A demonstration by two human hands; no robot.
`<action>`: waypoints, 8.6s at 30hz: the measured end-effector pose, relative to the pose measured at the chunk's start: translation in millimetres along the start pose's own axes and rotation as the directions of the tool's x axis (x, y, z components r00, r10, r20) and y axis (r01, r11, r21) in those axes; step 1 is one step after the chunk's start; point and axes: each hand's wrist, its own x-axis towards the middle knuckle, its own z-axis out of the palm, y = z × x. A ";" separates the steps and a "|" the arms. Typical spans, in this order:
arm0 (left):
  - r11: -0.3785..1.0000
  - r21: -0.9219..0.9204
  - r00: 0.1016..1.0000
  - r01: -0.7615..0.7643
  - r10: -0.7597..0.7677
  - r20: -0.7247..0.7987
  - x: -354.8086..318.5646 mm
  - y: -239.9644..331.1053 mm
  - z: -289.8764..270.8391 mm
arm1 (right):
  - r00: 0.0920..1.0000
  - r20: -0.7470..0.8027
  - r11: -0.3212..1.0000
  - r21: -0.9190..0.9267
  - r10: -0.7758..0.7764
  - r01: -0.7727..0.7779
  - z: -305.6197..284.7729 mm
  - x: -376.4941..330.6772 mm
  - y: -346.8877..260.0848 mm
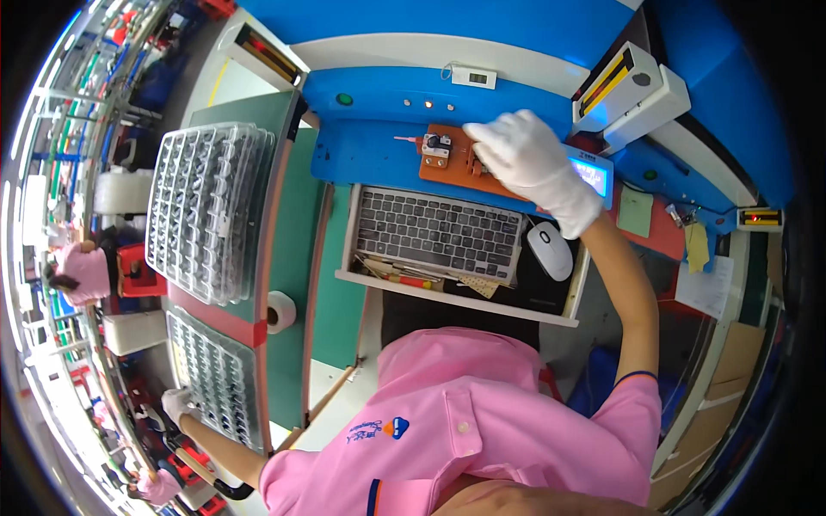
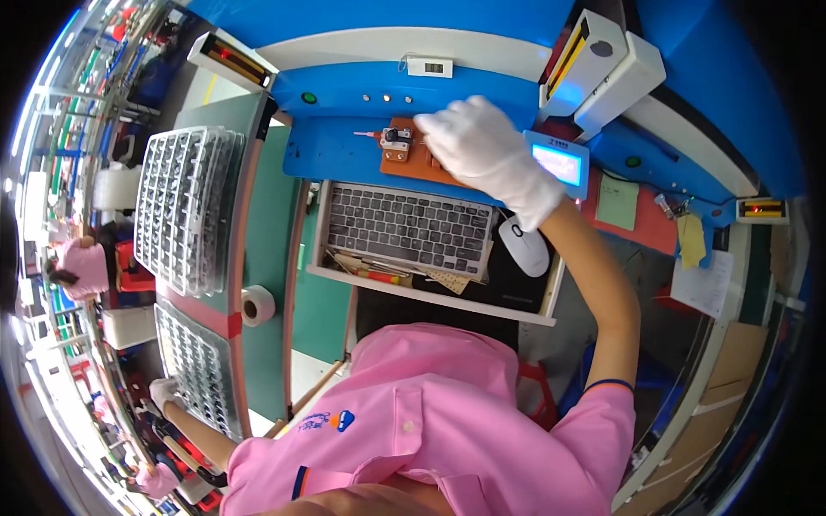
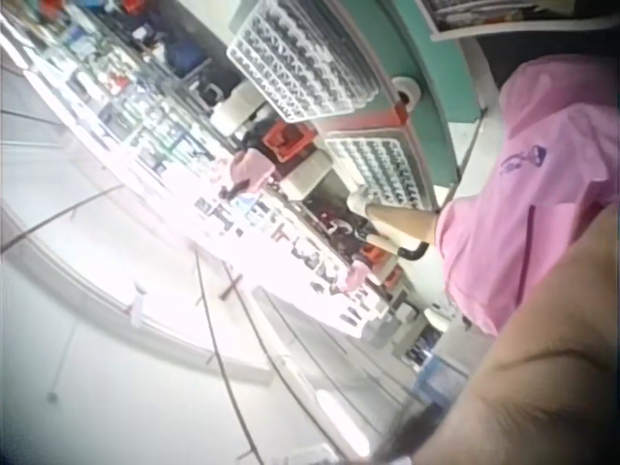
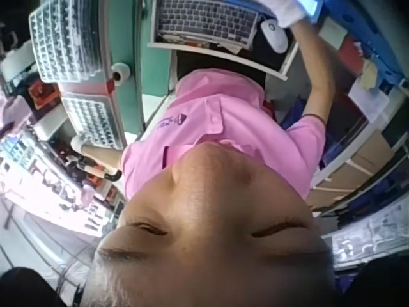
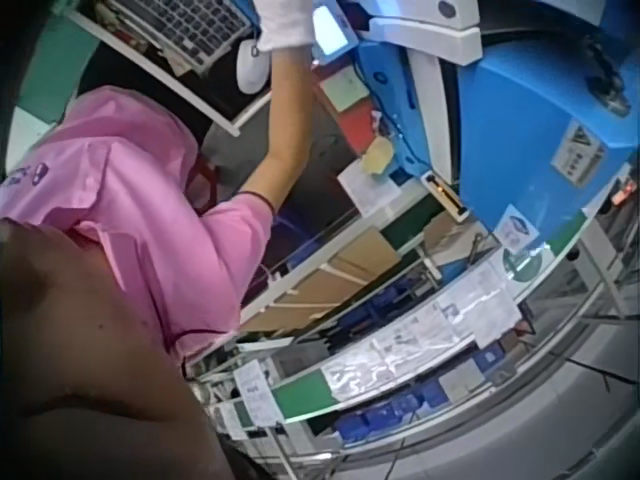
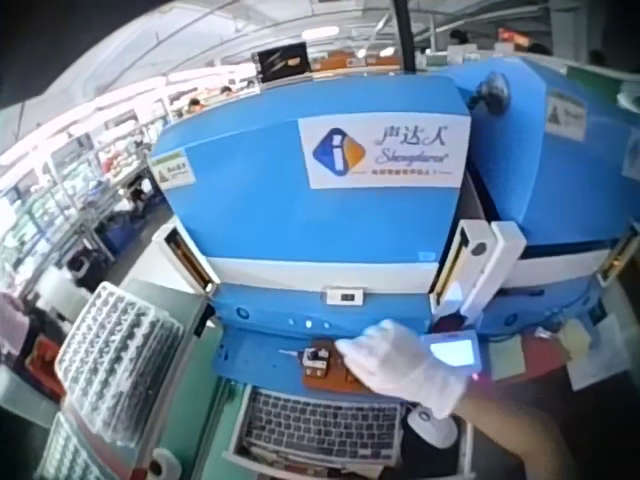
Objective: Testing and sorting electronic components using specialized machinery at a workstation.
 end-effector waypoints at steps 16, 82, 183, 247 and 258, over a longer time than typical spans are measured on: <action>0.636 -0.638 0.866 -0.434 0.490 -0.101 -170.8 237.6 18.9 | 0.986 -0.084 0.986 0.073 -0.142 0.148 70.9 21.5 -5.5; -0.089 -0.536 -0.182 -0.840 0.976 0.123 -844.1 824.1 461.0 | 0.238 -0.583 0.501 0.343 0.777 -0.795 -157.7 -163.6 379.2; 0.553 -0.094 0.541 -0.828 0.742 -0.397 -100.1 284.6 86.6 | 0.715 -0.313 0.681 0.666 0.625 -0.304 -2.3 -165.1 -49.7; 0.261 -0.780 0.458 -0.568 0.888 -0.036 -405.6 486.7 350.8 | 0.996 0.022 0.996 -0.001 0.084 -0.084 59.2 27.8 -23.4; 0.069 -0.458 0.247 -0.886 0.907 -0.341 -429.2 479.3 394.0 | 0.864 -0.359 0.934 0.181 0.353 -0.307 -26.4 -41.1 -23.8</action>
